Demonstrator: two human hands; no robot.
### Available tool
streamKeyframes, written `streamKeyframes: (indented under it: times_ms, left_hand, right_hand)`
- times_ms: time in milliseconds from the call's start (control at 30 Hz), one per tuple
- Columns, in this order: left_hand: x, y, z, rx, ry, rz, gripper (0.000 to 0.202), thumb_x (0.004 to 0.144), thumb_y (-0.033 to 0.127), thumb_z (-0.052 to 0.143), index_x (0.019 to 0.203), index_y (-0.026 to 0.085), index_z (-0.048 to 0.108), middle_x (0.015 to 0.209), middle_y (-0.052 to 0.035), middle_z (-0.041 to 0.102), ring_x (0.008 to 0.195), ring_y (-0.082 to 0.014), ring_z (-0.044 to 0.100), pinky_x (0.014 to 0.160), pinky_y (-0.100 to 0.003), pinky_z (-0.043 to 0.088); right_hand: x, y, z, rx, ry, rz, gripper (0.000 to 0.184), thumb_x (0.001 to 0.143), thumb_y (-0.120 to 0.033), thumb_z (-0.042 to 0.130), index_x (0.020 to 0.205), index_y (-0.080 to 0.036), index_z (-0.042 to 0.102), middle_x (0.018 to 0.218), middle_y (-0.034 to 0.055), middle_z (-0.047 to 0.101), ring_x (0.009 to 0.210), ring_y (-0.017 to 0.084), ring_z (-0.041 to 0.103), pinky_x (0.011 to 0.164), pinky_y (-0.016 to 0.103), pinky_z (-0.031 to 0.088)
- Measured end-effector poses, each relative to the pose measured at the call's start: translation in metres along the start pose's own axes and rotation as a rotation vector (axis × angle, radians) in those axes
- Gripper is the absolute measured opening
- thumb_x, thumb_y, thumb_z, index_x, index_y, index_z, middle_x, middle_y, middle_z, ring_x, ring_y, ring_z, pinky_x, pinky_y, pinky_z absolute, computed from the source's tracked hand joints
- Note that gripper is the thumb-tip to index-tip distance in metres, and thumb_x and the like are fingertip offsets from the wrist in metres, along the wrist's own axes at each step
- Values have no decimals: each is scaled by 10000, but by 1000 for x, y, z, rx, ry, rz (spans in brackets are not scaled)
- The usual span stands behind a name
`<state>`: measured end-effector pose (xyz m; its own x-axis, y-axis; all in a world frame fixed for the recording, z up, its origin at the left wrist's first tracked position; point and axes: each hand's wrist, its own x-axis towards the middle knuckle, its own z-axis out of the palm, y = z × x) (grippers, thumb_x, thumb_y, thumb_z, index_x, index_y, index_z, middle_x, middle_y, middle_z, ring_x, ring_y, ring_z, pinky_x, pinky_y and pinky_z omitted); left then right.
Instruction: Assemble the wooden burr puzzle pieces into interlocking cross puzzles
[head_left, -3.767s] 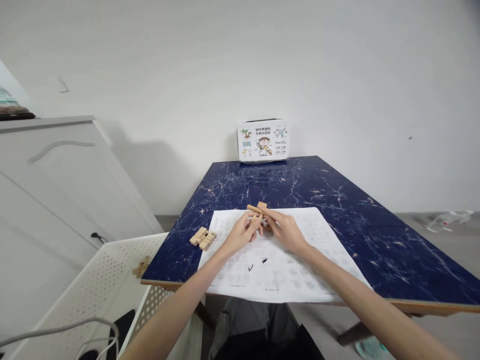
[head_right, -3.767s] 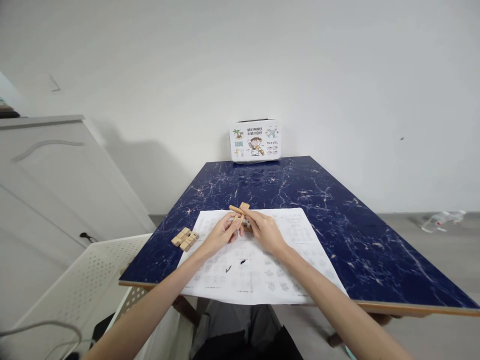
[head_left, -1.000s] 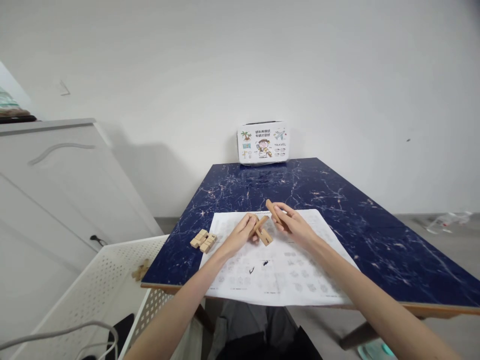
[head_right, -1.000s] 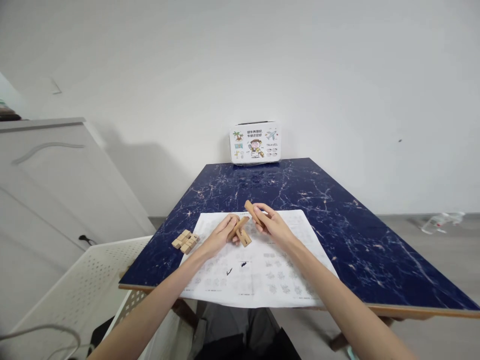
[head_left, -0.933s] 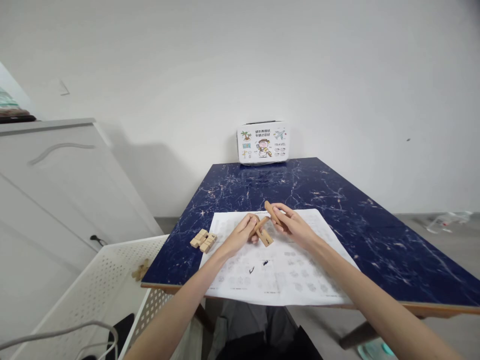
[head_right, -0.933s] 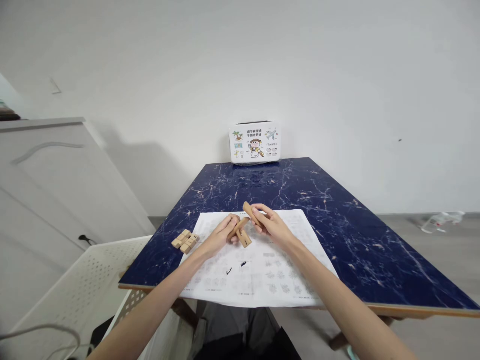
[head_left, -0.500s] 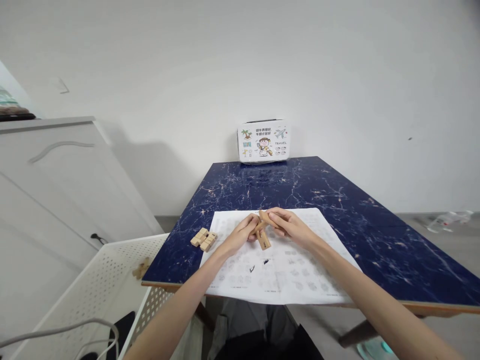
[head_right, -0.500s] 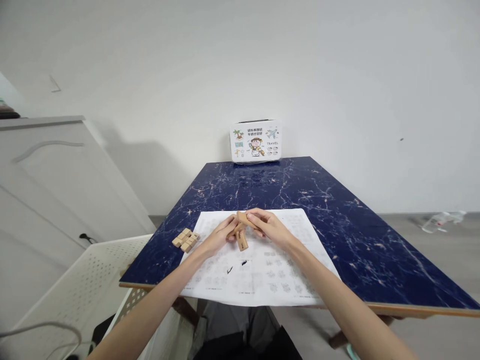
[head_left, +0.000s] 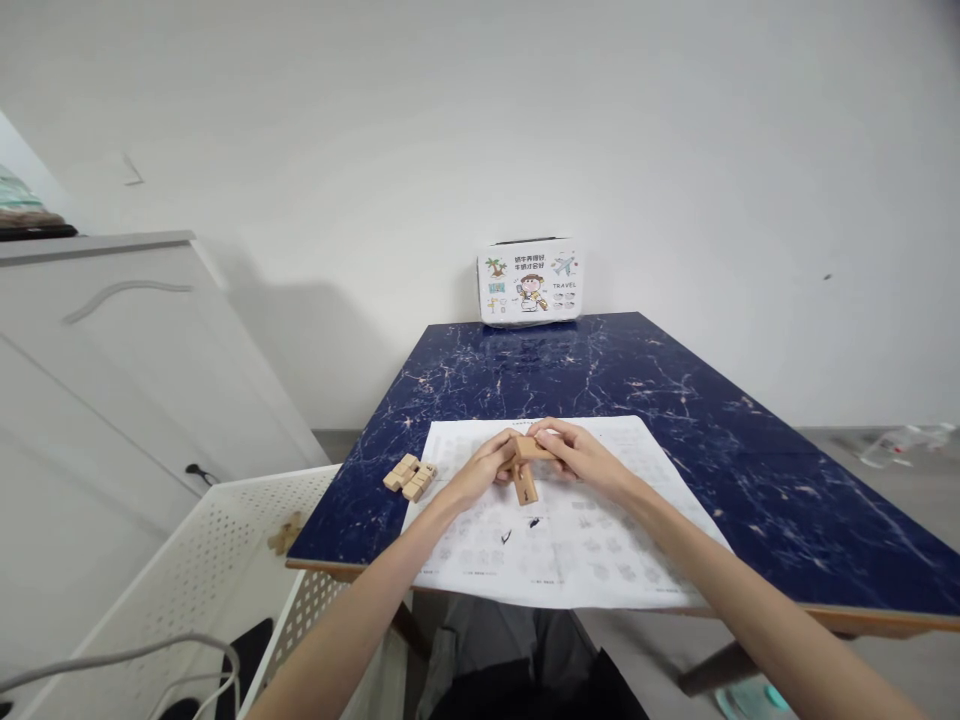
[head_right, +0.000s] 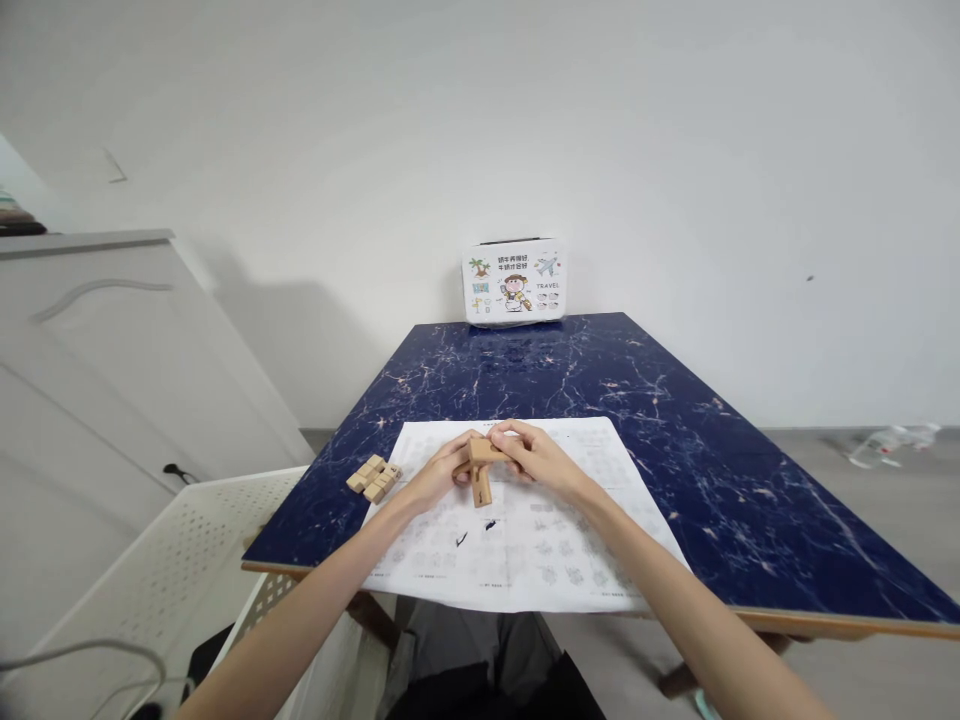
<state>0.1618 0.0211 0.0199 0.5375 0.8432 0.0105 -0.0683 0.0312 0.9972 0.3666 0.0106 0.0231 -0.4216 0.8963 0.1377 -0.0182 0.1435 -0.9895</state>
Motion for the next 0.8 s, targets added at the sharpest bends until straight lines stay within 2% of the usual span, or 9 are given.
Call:
streamKeyframes:
  times_ms: [100,167,300,467,633,800]
  left_hand:
    - [2,-4,-2,-39,21,0,399,856,565,707,887,189,577,673,38,492,501,-69,301,497,-250,167]
    - [4,-7,-4,-70,46,3,406,846,573,712,891,190,587,656,47,464,488,-67,292,493,-249,173]
    - [5,-10,-7,-128,94,11,368,841,540,712,887,191,604,652,42,469,483,-74,326,494,-250,203]
    - [4,-6,-4,-170,121,22,283,814,424,730,765,185,587,586,48,431,482,-82,340,496,-256,234]
    - [2,-2,-1,-199,125,35,228,811,369,724,739,193,599,692,-21,571,605,-135,497,565,-279,365]
    - [2,0,-2,-210,120,49,224,805,341,758,730,197,604,724,-38,619,675,-167,577,621,-300,414]
  right_hand:
    - [0,1,1,116,-33,9,484,917,-711,590,1023,-240,573,554,-115,282,451,84,203,453,239,165]
    - [1,2,1,218,-60,23,462,926,-693,593,1033,-245,559,608,-109,254,471,83,179,464,243,145]
    - [1,2,-1,289,-103,56,441,928,-648,623,1097,-250,539,666,-83,369,486,85,243,486,252,156]
    - [1,4,3,213,-145,43,455,925,-630,638,1138,-250,508,666,-83,460,483,86,319,488,243,205]
    - [0,6,5,157,-160,38,447,947,-635,602,1134,-249,475,652,-93,493,466,80,349,476,234,213]
    - [0,9,6,138,-133,17,434,944,-641,601,1080,-248,478,623,-94,511,467,85,380,482,232,250]
